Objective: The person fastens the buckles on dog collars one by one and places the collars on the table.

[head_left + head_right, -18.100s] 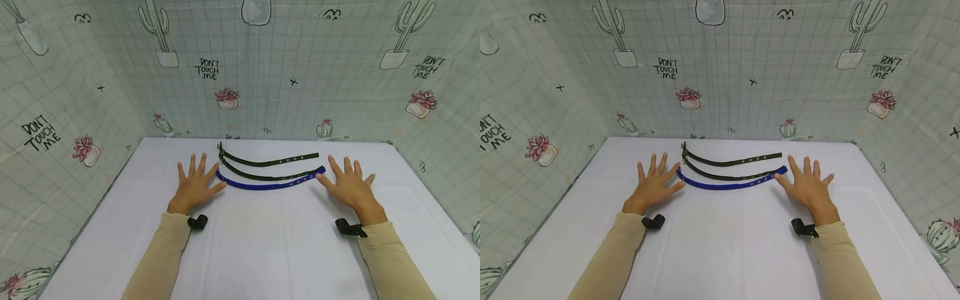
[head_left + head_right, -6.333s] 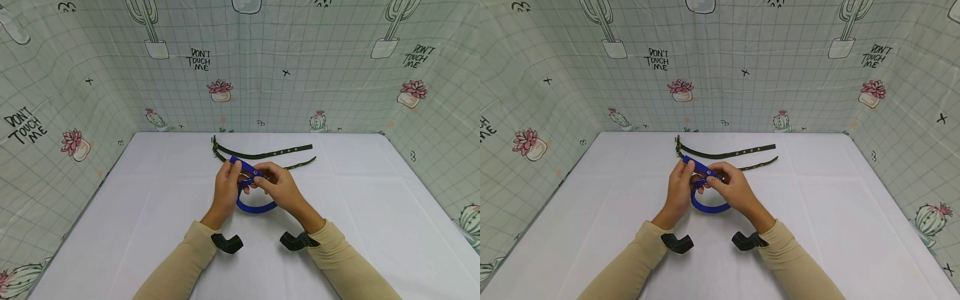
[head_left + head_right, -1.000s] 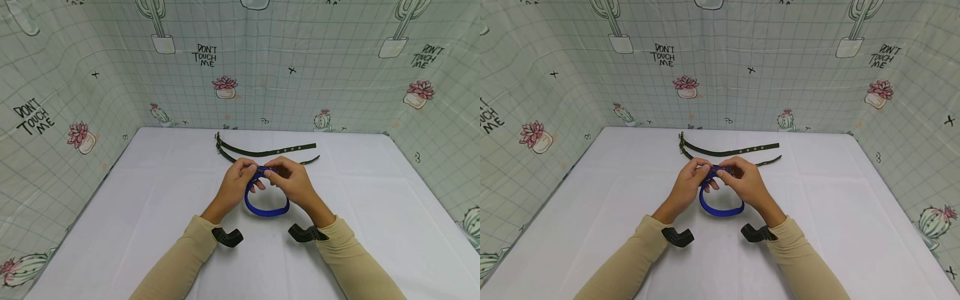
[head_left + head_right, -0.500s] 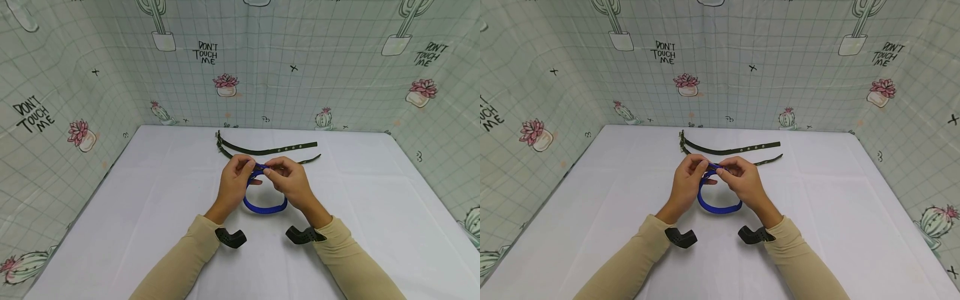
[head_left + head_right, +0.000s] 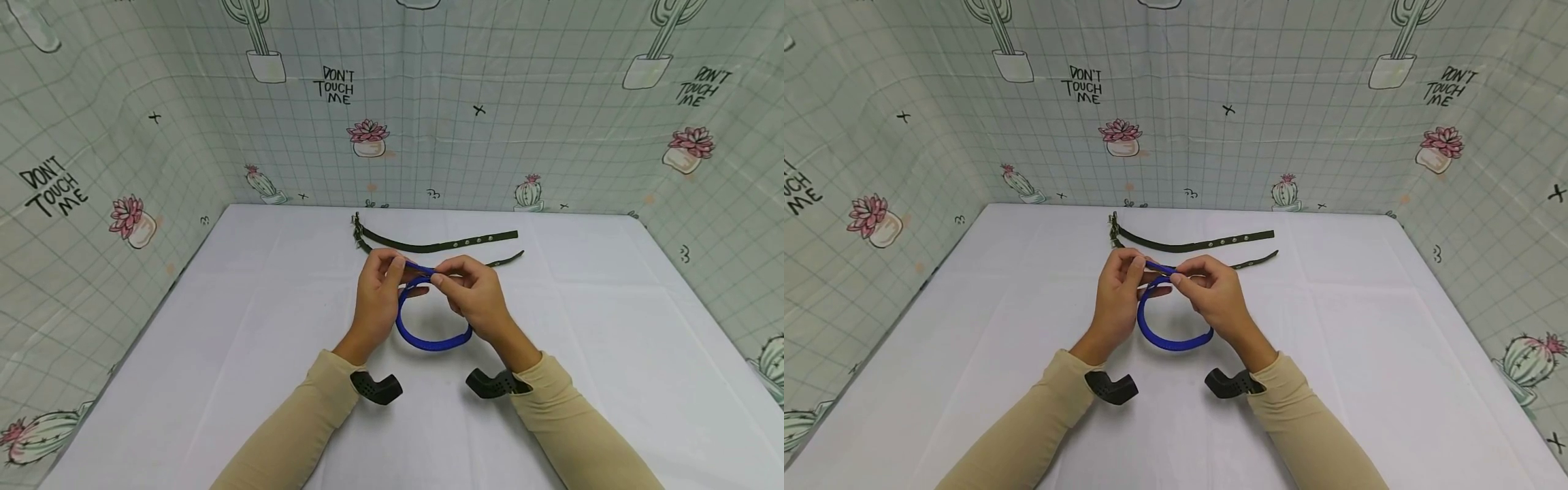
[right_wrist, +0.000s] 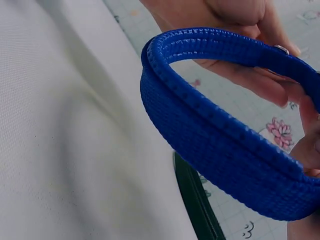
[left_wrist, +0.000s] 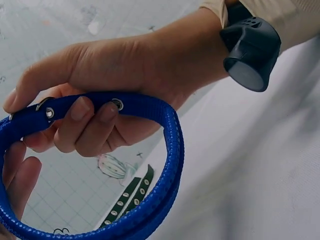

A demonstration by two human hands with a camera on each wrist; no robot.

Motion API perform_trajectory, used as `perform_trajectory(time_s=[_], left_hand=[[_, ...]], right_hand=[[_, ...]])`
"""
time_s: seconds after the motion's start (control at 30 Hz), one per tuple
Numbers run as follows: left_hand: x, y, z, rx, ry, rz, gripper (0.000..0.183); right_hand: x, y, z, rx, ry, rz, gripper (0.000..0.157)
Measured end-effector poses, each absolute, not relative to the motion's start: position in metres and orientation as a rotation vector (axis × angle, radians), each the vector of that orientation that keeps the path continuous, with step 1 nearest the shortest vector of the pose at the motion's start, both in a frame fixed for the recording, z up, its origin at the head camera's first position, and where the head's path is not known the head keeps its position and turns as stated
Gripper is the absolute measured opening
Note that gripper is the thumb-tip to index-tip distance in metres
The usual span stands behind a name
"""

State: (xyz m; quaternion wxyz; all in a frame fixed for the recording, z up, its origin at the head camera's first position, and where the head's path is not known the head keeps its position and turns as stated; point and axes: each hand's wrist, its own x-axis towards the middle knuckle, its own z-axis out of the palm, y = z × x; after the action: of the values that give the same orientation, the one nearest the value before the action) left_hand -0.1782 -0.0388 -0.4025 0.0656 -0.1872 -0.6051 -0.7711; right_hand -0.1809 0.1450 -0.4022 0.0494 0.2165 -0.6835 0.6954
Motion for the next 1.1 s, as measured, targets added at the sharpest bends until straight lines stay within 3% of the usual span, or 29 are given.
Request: perform_trajectory(time_s=[0.57, 1.1], left_hand=[[-0.181, -0.043, -0.399, -0.610, -1.871, -2.252, 0.023], [-0.189, -0.066, -0.385, -0.827, -2.345, -1.650, 0.022]], right_hand=[[-0.182, 0.148, -0.401, 0.612, -2.051, 2.082, 0.013], [-0.180, 0.151, -0.396, 0.709, -2.124, 2.028, 0.013]])
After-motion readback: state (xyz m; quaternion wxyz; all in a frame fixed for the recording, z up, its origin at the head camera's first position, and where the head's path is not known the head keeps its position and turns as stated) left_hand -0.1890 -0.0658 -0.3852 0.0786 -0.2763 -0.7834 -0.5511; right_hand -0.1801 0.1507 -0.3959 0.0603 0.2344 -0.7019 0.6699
